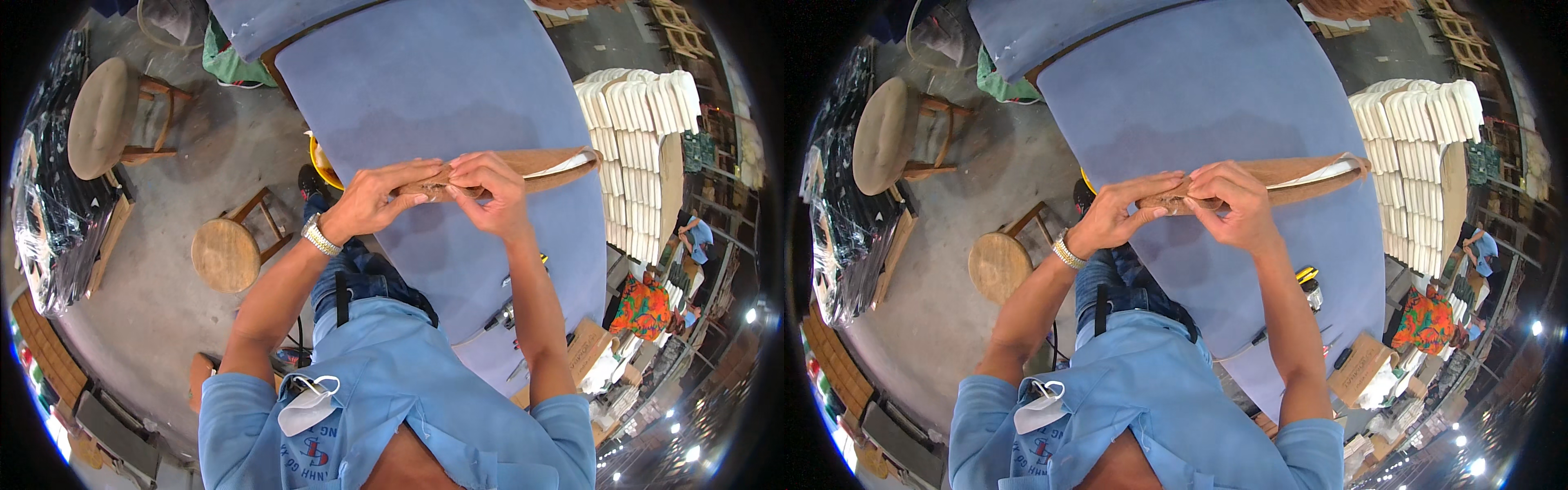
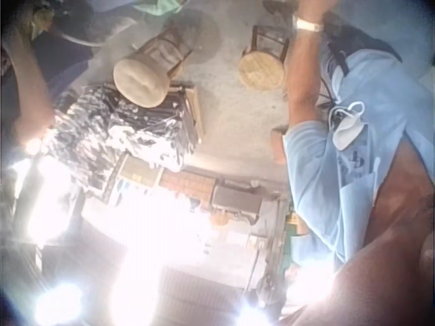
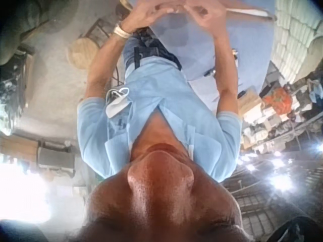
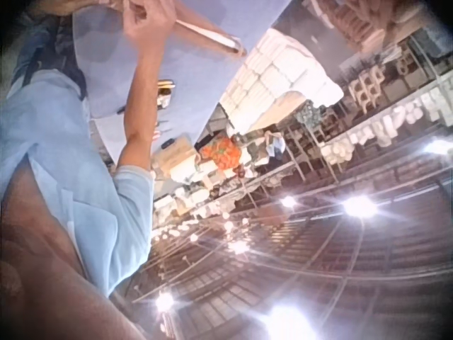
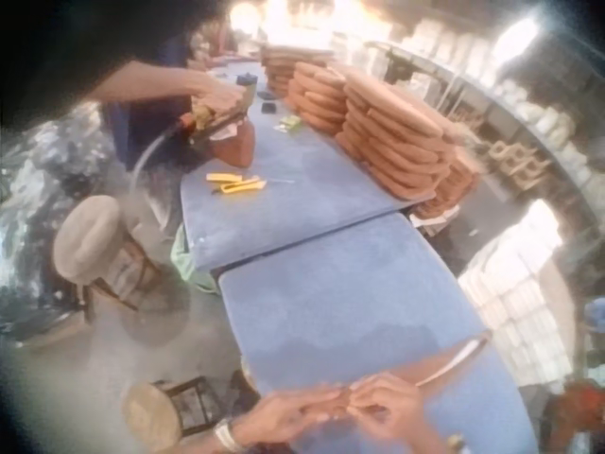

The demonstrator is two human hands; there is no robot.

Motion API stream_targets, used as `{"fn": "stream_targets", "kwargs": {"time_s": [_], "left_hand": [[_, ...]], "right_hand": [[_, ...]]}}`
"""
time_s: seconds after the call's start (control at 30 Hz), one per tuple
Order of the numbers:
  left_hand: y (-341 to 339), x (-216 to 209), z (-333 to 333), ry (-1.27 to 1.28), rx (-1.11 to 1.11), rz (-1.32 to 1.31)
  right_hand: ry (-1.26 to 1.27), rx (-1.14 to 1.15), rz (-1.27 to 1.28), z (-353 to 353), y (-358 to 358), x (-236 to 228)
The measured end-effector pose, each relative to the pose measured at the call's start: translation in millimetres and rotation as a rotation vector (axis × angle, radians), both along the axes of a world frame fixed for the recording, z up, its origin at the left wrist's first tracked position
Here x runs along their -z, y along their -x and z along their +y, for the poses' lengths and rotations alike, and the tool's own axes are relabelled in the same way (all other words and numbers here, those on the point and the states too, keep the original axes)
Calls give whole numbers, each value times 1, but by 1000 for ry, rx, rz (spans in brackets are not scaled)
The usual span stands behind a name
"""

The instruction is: The person assembles shoe components by folding and stapling a brown insole-like piece with a white foam insert. They use a yellow utility knife to trim edges, then repeatedly staple the folded edges with a pneumatic stapler, flipping the piece to work on both sides.

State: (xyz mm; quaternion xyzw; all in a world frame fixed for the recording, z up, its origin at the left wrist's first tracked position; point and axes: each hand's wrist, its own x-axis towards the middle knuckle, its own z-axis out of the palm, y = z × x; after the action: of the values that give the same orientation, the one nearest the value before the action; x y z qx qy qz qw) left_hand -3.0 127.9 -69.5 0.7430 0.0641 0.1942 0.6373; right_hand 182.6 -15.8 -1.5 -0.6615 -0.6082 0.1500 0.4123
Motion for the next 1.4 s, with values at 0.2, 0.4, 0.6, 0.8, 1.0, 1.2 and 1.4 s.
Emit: {"fn": "stream_targets", "kwargs": {"time_s": [0.2,0.4,0.6,0.8,1.0,1.2,1.4], "left_hand": [[6,2,-8,75,-24,14],[6,9,-19,50,-93,-39],[11,3,-29,22,-113,-56],[13,2,-31,64,-112,-19],[20,-3,-33,2,-106,26],[13,-10,-43,-85,-107,106],[15,12,-48,38,-172,66]], "right_hand": [[-88,11,-286,-3,11,-7],[73,132,-311,-8,16,-25],[228,76,-400,-21,20,-17],[62,95,-267,-26,21,7],[74,9,-191,-31,16,6],[-45,32,-120,-50,10,21],[47,626,-11,-124,18,-1]]}}
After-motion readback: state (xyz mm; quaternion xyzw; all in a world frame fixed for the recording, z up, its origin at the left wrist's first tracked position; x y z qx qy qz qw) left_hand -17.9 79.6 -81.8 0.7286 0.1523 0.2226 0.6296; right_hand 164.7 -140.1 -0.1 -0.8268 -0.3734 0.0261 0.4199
